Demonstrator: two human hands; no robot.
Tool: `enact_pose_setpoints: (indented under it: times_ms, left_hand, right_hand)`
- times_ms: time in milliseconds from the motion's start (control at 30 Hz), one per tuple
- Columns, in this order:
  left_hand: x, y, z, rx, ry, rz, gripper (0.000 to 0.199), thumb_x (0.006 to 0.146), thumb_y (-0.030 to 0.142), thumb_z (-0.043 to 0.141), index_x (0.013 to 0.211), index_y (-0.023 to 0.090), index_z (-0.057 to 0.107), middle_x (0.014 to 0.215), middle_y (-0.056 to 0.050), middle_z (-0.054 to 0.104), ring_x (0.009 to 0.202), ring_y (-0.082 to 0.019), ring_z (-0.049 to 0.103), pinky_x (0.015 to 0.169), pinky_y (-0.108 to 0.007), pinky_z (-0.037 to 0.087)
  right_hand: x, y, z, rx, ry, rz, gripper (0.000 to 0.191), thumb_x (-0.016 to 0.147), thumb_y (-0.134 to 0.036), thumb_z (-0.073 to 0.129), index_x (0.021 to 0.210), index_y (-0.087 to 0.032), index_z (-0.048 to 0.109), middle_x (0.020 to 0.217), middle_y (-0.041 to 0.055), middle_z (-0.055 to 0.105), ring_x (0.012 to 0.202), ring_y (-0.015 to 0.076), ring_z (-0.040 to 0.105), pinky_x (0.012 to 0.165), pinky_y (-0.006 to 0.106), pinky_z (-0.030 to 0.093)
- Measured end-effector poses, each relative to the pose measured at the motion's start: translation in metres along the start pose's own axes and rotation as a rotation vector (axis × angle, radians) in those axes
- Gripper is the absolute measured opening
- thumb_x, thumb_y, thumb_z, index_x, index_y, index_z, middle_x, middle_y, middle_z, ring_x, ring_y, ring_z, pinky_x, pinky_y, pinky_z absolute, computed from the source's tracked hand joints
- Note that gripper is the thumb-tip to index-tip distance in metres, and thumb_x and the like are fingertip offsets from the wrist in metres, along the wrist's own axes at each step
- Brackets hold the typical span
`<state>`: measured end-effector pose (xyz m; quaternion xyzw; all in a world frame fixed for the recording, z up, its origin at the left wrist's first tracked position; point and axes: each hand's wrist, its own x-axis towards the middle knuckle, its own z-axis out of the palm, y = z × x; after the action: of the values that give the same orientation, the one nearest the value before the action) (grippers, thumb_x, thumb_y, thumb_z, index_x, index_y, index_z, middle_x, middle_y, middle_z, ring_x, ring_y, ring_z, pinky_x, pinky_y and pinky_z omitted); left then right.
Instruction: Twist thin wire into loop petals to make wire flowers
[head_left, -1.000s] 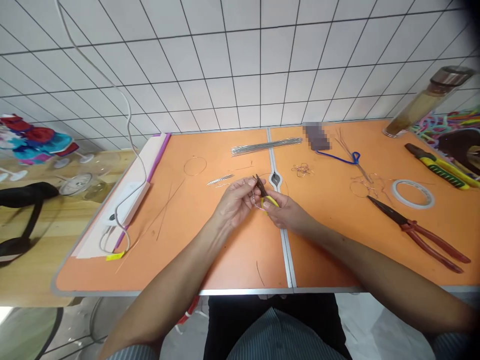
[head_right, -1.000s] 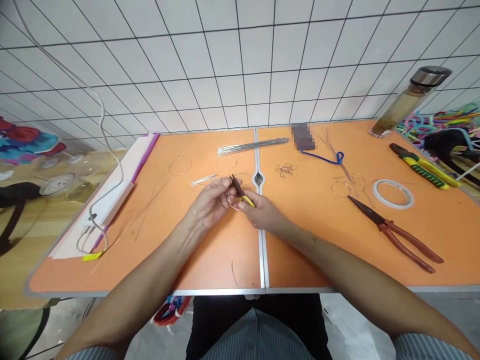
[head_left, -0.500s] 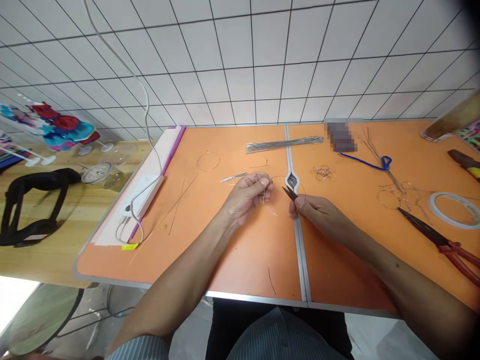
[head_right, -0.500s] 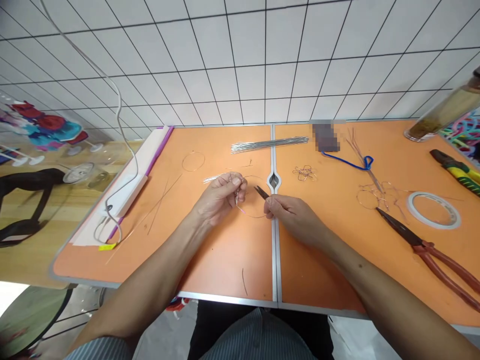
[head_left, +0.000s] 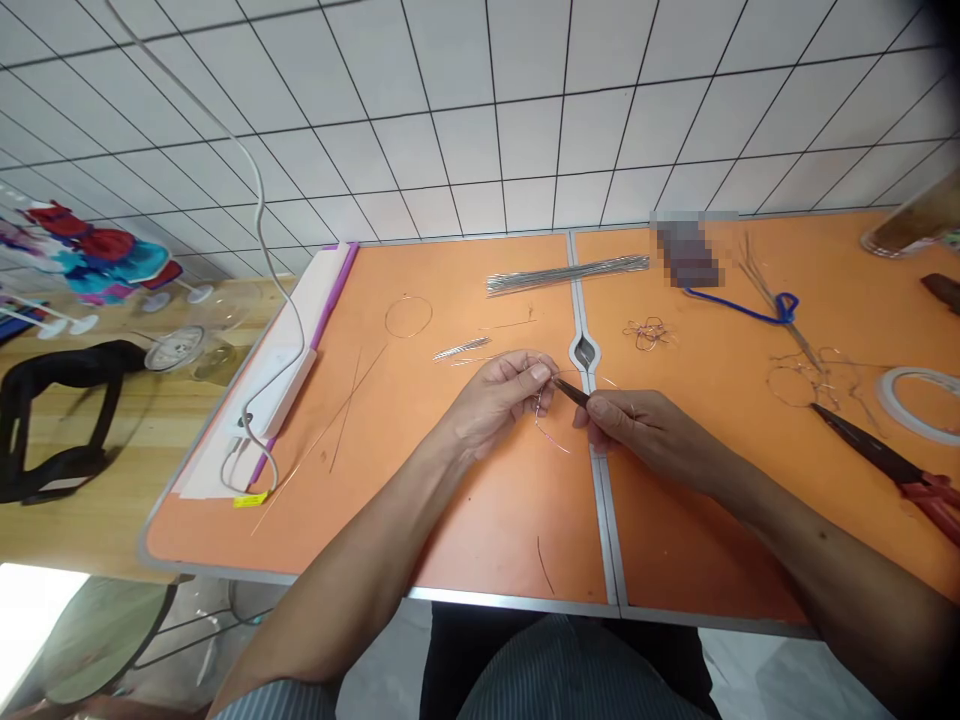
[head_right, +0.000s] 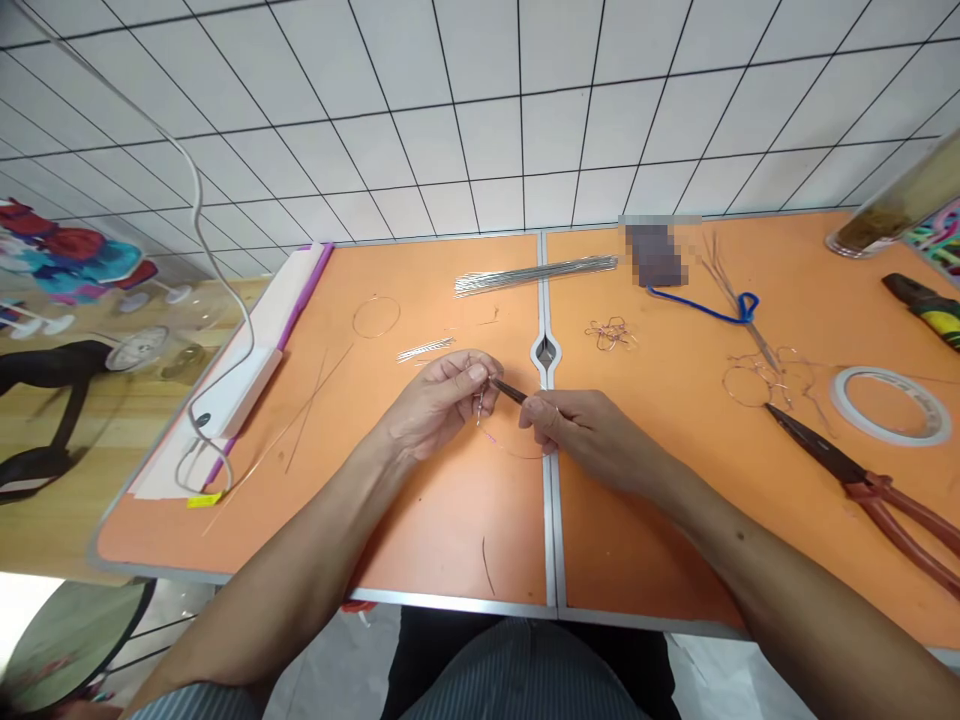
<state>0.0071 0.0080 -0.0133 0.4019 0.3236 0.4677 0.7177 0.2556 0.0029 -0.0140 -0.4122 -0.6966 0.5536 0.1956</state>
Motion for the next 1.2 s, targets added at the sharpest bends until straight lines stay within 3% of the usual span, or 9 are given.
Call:
enact_pose_setpoints:
  times_ms: [667, 1067, 1200]
  left_hand:
    - [-0.0002, -0.0017, 0.0009, 0.007, 0.011, -0.028, 0.037, 0.085, 0.047, 0.094, 0.084, 0.015, 0.076, 0.073, -0.001, 0.065, 0.062, -0.011, 0.058, 0.063, -0.025, 0.046]
    - [-0.0011, -0.0002, 0.002, -0.001, 0.011, -0.044, 0.038, 0.083, 0.048, 0.096, 0.084, 0.015, 0.075, 0.072, -0.001, 0.065, 0.062, -0.011, 0.058, 0.063, -0.026, 0.046]
    - [-0.0009, -0.0006, 0.0016, -0.009, 0.012, -0.046, 0.038, 0.083, 0.047, 0.096, 0.085, 0.015, 0.076, 0.072, -0.002, 0.066, 0.061, -0.011, 0.059, 0.063, -0.026, 0.046]
  right_hand:
    - [0.0005, 0.0006, -0.0017, -0.126, 0.061, 0.02, 0.059, 0.11, -0.074, 0.047, 0.099, -0.026, 0.08, 0.08, 0.0021, 0.069, 0.074, 0.0197, 0.061, 0.066, 0.033, 0.041]
    - [0.0005, 0.001, -0.0028, -0.101, 0.035, 0.006, 0.058, 0.11, -0.073, 0.048, 0.1, -0.025, 0.08, 0.086, 0.0034, 0.072, 0.08, 0.0217, 0.064, 0.074, 0.035, 0.047]
    - [0.0006, -0.0005, -0.0034, -0.131, 0.041, 0.015, 0.059, 0.11, -0.074, 0.047, 0.099, -0.026, 0.08, 0.084, 0.0028, 0.071, 0.078, 0.021, 0.063, 0.07, 0.034, 0.044]
